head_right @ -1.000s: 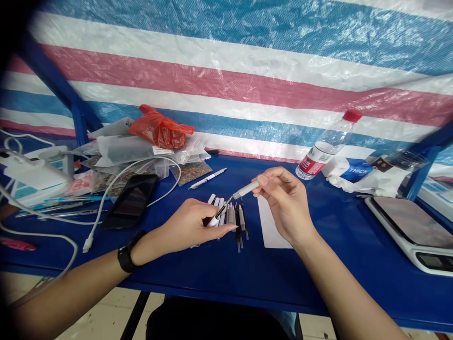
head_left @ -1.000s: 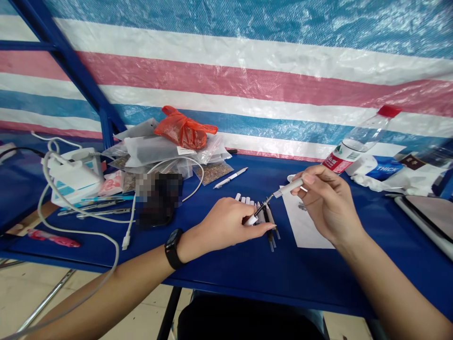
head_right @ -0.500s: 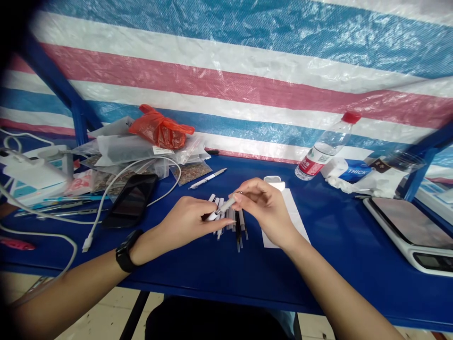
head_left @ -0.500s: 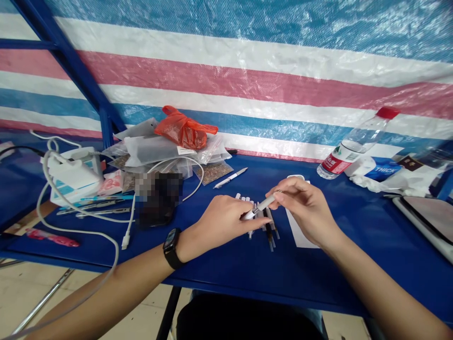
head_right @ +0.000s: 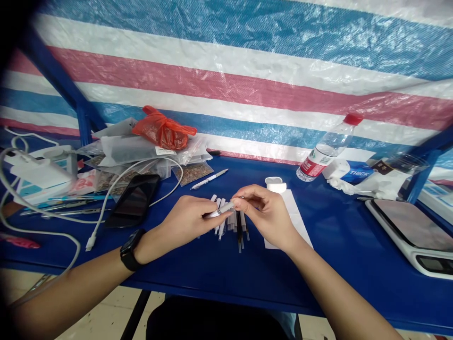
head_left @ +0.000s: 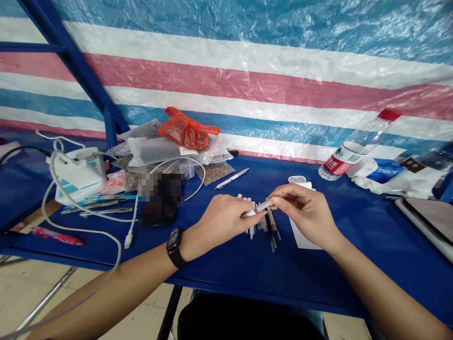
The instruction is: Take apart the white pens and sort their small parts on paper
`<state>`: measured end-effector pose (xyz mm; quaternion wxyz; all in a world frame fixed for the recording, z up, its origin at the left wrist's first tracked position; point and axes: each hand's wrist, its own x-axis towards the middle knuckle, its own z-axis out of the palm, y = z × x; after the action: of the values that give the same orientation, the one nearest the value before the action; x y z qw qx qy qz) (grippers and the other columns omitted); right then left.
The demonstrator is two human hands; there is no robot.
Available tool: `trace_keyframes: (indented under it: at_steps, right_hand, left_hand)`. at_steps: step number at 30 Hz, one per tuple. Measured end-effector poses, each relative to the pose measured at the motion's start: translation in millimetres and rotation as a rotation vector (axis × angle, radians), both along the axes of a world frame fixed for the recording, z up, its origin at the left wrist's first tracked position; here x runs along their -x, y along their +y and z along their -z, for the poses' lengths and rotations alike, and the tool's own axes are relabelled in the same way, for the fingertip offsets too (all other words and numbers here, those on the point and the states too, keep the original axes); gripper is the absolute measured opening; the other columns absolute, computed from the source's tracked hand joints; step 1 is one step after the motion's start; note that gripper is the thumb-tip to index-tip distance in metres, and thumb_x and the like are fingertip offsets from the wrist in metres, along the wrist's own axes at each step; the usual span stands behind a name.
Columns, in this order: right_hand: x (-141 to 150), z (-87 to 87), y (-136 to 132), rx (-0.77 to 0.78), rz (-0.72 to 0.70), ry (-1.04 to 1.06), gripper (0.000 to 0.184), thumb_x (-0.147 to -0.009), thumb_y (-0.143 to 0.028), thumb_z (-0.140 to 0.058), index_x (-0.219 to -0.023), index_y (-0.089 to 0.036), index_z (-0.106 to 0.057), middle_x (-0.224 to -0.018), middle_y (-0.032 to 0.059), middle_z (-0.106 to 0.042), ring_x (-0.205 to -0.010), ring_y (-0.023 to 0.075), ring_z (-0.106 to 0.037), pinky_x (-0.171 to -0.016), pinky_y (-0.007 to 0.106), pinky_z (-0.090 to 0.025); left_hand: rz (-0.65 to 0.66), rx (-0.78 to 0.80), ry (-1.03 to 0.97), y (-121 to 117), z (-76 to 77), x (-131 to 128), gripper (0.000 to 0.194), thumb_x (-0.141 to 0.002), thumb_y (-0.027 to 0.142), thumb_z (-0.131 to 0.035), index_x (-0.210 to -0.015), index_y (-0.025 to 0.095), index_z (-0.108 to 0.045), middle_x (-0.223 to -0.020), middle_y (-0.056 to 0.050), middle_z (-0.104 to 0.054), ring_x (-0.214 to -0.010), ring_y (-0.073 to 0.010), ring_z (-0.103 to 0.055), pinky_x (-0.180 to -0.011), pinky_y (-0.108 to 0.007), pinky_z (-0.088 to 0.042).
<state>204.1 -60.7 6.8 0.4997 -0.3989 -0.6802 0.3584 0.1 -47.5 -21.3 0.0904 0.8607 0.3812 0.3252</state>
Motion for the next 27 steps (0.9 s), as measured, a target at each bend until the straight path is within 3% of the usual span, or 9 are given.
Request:
trace_keyframes:
  at_steps: [6,12,14,16,19,21,24,27]
  right_hand:
    - [8.5,7.3,-1.2,0.076,0.078,0.028,0.040,-0.082,-0.056,-0.079,-0.069,-0.021,-0.063,-0.061,0.0022,-0.068,-0.055,0.0168,-0.065,-0.054,0.029,-0.056]
    - [8.6,12.0,-3.0,0.089,0.241,-0.101,0.062,-0.091,-0.067,-0.063,-0.052,-0.021,-0.048,-0.047,-0.0020,-0.048,-0.046,0.0115,-0.044,-0.046,0.027,-0.038]
    - [5.0,8.1,-1.8,0.092,0.166,-0.107,0.058,-0.092,-0.068,-0.060,-0.059,-0.021,-0.056,-0.055,-0.0010,-0.052,-0.051,0.0125,-0.049,-0.049,0.027,-0.041]
    - [1.5,3.2,-0.2,0.108,0.026,-0.095,0.046,-0.089,-0.066,-0.066,-0.079,-0.021,-0.067,-0.070,0.0013,-0.063,-0.061,0.0156,-0.059,-0.057,0.028,-0.049]
    - [-0.5,0.0,1.3,0.101,-0.069,-0.137,0.039,-0.086,-0.061,-0.073,-0.092,-0.022,-0.069,-0.082,0.0036,-0.070,-0.069,0.0181,-0.065,-0.063,0.030,-0.053]
    - [0.1,2.0,1.1,0.084,-0.036,-0.216,0.041,-0.088,-0.062,-0.070,-0.079,-0.022,-0.067,-0.069,0.0022,-0.067,-0.061,0.0169,-0.061,-0.058,0.029,-0.050]
    - [0.8,6.6,0.1,0.112,0.060,-0.321,0.060,-0.094,-0.067,-0.057,-0.054,-0.021,-0.054,-0.047,-0.0004,-0.052,-0.045,0.0132,-0.049,-0.048,0.028,-0.039]
    - [-0.6,5.4,0.3,0.129,0.072,-0.298,0.064,-0.096,-0.069,-0.051,-0.055,-0.021,-0.057,-0.052,0.0009,-0.055,-0.048,0.0134,-0.051,-0.050,0.028,-0.041]
  left_hand:
    - [-0.049,-0.250,0.141,-0.2,1.8,4.1,0.050,-0.102,0.039,-0.051,-0.057,0.019,-0.059,-0.047,0.002,-0.046,-0.044,-0.0121,-0.040,-0.050,-0.031,-0.017]
    - [0.025,-0.454,0.232,-1.0,-3.1,5.1,0.048,-0.107,0.034,-0.044,-0.066,0.018,-0.061,-0.055,0.000,-0.055,-0.049,-0.0138,-0.048,-0.052,-0.030,-0.024]
    - [0.011,-0.472,0.219,0.4,-2.8,4.4,0.047,-0.107,0.037,-0.045,-0.068,0.017,-0.063,-0.054,0.000,-0.057,-0.049,-0.0135,-0.050,-0.053,-0.029,-0.025]
    - [-0.016,-0.468,0.194,3.6,-1.4,4.8,0.048,-0.107,0.041,-0.046,-0.069,0.017,-0.063,-0.051,0.001,-0.056,-0.047,-0.0132,-0.049,-0.052,-0.029,-0.024]
    - [-0.004,-0.437,0.186,8.7,1.0,7.2,0.052,-0.107,0.045,-0.043,-0.068,0.017,-0.063,-0.048,0.001,-0.055,-0.043,-0.0131,-0.048,-0.051,-0.029,-0.021]
    - [0.028,-0.427,0.184,9.9,2.0,8.0,0.053,-0.108,0.046,-0.042,-0.068,0.017,-0.063,-0.049,0.000,-0.057,-0.044,-0.0135,-0.050,-0.050,-0.030,-0.021]
    - [0.082,-0.426,0.180,9.0,3.0,6.6,0.053,-0.109,0.045,-0.040,-0.072,0.016,-0.065,-0.051,0.000,-0.059,-0.047,-0.0142,-0.055,-0.051,-0.029,-0.025]
    - [0.073,-0.412,0.177,9.1,4.3,5.5,0.053,-0.109,0.045,-0.038,-0.075,0.017,-0.067,-0.054,0.000,-0.063,-0.049,-0.0142,-0.058,-0.052,-0.028,-0.027]
